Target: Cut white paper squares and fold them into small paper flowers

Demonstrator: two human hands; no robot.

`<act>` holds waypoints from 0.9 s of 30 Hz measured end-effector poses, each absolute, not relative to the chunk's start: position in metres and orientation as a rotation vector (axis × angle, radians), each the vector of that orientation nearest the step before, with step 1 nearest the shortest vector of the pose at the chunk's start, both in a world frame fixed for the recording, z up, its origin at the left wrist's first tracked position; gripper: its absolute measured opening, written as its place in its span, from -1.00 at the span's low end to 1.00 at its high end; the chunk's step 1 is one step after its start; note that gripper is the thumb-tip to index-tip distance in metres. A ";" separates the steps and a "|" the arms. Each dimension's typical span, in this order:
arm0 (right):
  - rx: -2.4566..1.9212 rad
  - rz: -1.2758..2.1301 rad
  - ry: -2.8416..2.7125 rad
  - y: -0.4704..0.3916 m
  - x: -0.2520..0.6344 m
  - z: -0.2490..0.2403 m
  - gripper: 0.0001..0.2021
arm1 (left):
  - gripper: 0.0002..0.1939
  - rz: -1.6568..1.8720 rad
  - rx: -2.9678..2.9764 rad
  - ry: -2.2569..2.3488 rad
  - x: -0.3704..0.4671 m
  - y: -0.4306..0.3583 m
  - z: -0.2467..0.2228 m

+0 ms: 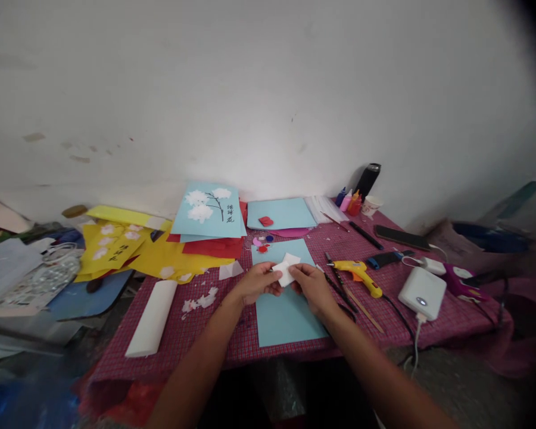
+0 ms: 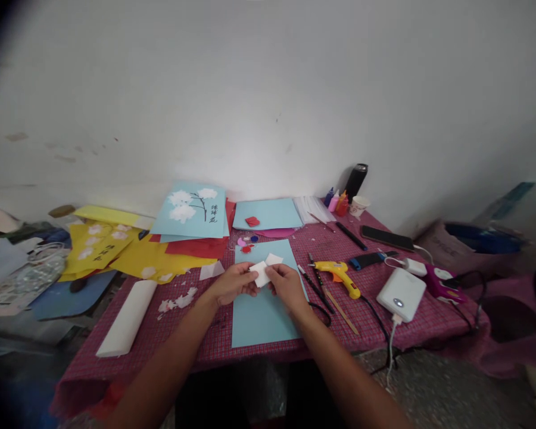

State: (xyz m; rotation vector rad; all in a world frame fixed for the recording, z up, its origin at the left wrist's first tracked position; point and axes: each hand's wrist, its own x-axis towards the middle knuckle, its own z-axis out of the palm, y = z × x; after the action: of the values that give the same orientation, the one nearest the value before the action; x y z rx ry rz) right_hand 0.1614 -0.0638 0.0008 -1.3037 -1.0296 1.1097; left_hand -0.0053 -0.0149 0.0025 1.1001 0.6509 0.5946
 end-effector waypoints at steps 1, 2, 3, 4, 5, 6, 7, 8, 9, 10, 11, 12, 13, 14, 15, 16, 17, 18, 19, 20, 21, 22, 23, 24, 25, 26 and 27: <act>-1.281 1.118 -0.993 -0.064 0.160 0.001 -0.67 | -0.54 0.590 1.089 0.651 -0.005 -0.015 0.003; -1.261 1.129 -0.964 -0.064 0.158 0.002 -0.66 | -0.56 0.590 1.082 0.651 -0.005 -0.016 0.003; -1.245 1.137 -0.941 -0.065 0.157 0.003 -0.66 | -0.58 0.595 1.080 0.652 -0.005 -0.016 0.003; -1.235 1.146 -0.924 -0.066 0.155 0.004 -0.66 | -0.59 0.603 1.080 0.655 -0.005 -0.016 0.004; -1.231 1.154 -0.910 -0.066 0.154 0.005 -0.66 | -0.59 0.611 1.082 0.661 -0.005 -0.016 0.004; -1.230 1.160 -0.899 -0.067 0.152 0.005 -0.66 | -0.59 0.618 1.086 0.668 -0.005 -0.016 0.004; -1.230 1.165 -0.893 -0.067 0.151 0.006 -0.66 | -0.59 0.623 1.089 0.676 -0.005 -0.016 0.004; -1.232 1.166 -0.891 -0.066 0.149 0.006 -0.66 | -0.59 0.626 1.092 0.683 -0.005 -0.016 0.003; -1.237 1.165 -0.894 -0.066 0.148 0.006 -0.66 | -0.59 0.629 1.095 0.690 -0.005 -0.015 0.003; -1.248 1.160 -0.905 -0.065 0.148 0.006 -0.65 | -0.59 0.633 1.097 0.696 -0.005 -0.015 0.003; -1.266 1.148 -0.930 -0.064 0.149 0.006 -0.65 | -0.59 0.638 1.097 0.700 -0.005 -0.015 0.002; -1.292 1.126 -0.979 -0.064 0.151 0.006 -0.65 | -0.59 0.645 1.096 0.702 -0.005 -0.014 0.002; -1.326 1.085 -1.057 -0.065 0.154 0.007 -0.65 | -0.58 0.652 1.090 0.702 -0.005 -0.014 0.002; -1.364 1.020 -1.168 -0.068 0.160 0.008 -0.65 | -0.58 0.661 1.080 0.699 -0.005 -0.013 0.002; -1.405 0.919 -1.322 -0.072 0.168 0.010 -0.67 | -0.59 0.672 1.062 0.693 -0.005 -0.013 0.002; -1.452 0.765 -1.490 -0.079 0.177 0.011 -0.70 | -0.59 0.683 1.037 0.683 -0.006 -0.012 0.002; -1.502 0.600 -1.648 -0.087 0.187 0.012 -0.74 | -0.61 0.695 1.003 0.673 -0.006 -0.011 0.003; -1.569 0.448 -1.773 -0.097 0.197 0.013 -0.76 | -0.63 0.703 0.959 0.660 -0.007 -0.010 0.003; -1.638 0.336 -1.878 -0.107 0.207 0.013 -0.77 | -0.65 0.709 0.906 0.643 -0.008 -0.009 0.004; -1.692 0.251 -1.965 -0.117 0.216 0.012 -0.78 | -0.67 0.710 0.848 0.625 -0.009 -0.009 0.004; -1.737 0.168 -2.023 -0.126 0.224 0.011 -0.78 | -0.70 0.708 0.788 0.608 -0.010 -0.008 0.005; -1.766 0.096 -2.070 -0.134 0.230 0.010 -0.77 | -0.72 0.704 0.733 0.592 -0.011 -0.006 0.005; -1.776 0.040 -2.109 -0.141 0.234 0.008 -0.76 | -0.74 0.699 0.686 0.581 -0.011 -0.006 0.006; -1.782 -0.009 -2.130 -0.146 0.236 0.006 -0.75 | -0.75 0.697 0.649 0.575 -0.012 -0.005 0.006; -1.784 -0.048 -2.141 -0.150 0.237 0.004 -0.74 | -0.76 0.697 0.621 0.573 -0.012 -0.004 0.006; -1.780 -0.077 -2.141 -0.152 0.236 0.002 -0.73 | -0.77 0.699 0.599 0.572 -0.013 -0.003 0.006; -1.771 -0.099 -2.122 -0.154 0.236 0.001 -0.72 | -0.78 0.701 0.580 0.571 -0.013 -0.003 0.006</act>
State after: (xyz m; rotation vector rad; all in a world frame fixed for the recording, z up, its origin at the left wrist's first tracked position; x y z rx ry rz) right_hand 0.2355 -0.1543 0.0011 -1.7712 -2.1222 -0.0988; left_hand -0.0127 -0.0026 0.0056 0.5800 0.5713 0.7014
